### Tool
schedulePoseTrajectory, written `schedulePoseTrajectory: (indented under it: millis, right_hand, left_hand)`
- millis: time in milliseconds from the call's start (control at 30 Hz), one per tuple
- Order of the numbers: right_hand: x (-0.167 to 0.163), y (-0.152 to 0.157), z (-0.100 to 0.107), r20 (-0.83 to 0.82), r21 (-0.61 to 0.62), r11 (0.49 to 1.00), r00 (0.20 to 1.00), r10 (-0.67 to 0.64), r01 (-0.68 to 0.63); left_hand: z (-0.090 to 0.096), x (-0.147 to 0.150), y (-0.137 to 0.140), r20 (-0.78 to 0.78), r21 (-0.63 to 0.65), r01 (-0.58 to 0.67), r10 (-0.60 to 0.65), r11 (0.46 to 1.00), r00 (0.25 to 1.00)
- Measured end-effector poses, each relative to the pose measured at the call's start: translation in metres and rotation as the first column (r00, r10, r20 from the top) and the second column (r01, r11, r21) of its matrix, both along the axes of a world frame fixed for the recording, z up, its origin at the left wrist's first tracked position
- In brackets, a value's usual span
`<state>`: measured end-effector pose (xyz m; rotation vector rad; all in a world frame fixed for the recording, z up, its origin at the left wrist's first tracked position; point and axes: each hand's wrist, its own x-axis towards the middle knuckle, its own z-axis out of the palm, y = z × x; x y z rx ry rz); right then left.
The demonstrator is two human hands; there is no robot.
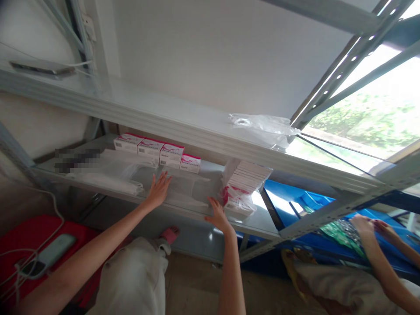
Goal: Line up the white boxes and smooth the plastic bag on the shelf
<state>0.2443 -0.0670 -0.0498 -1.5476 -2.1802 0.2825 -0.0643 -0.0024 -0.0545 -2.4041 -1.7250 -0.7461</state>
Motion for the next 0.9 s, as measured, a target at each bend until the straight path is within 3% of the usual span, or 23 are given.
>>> schedulePoseTrajectory:
  millis: [100, 200, 267, 333, 467, 600, 733, 833, 900]
  right_hand:
    - [-0.046, 0.008, 0.015, 0.001, 0.021, 0.998, 0.998, 0.06, -0.06]
    - [-0.106, 0.018, 0.02, 0.083, 0.086, 0.996, 0.997, 0.005, -0.013]
    - [-0.128, 0.02, 0.012, 0.172, 0.071, 0.997, 0.985, -0.007, -0.005]
    - [-0.128, 0.018, -0.001, 0.244, 0.06, 0.998, 0.968, -0.048, 0.035]
    - [-0.089, 0.004, -0.023, 0.317, 0.103, 0.983, 0.932, -0.175, 0.149]
    - [-0.071, -0.002, -0.022, 0.338, 0.085, 0.962, 0.901, -0.273, 0.26]
    - [-0.108, 0.021, 0.002, 0.294, 0.163, 0.959, 0.916, -0.273, 0.233]
    - [-0.153, 0.055, 0.02, 0.254, 0.186, 0.981, 0.961, -0.105, 0.058]
    - [-0.179, 0.079, 0.023, 0.227, 0.14, 0.99, 0.974, -0.012, -0.02]
  left_hand:
    - [0.004, 0.01, 0.013, 0.001, -0.055, 0.065, -0.065, 0.996, 0.998]
    - [-0.001, 0.019, 0.028, 0.016, -0.117, -0.001, 0.003, 0.993, 1.0]
    - [-0.009, 0.021, 0.033, 0.009, -0.15, -0.067, 0.069, 0.986, 0.998]
    - [-0.015, 0.019, 0.036, -0.005, -0.161, -0.082, 0.082, 0.984, 0.997]
    - [-0.022, 0.014, 0.037, -0.039, -0.178, -0.062, 0.056, 0.982, 0.998]
    - [-0.02, 0.016, 0.034, -0.03, -0.15, -0.08, 0.076, 0.986, 0.997]
    - [-0.013, 0.017, 0.029, 0.005, 0.003, -0.038, 0.038, 0.999, 0.999]
    - [-0.011, 0.015, 0.026, 0.015, 0.135, -0.044, 0.042, 0.99, 0.999]
    - [-0.012, 0.014, 0.027, 0.03, 0.13, -0.118, 0.115, 0.985, 0.993]
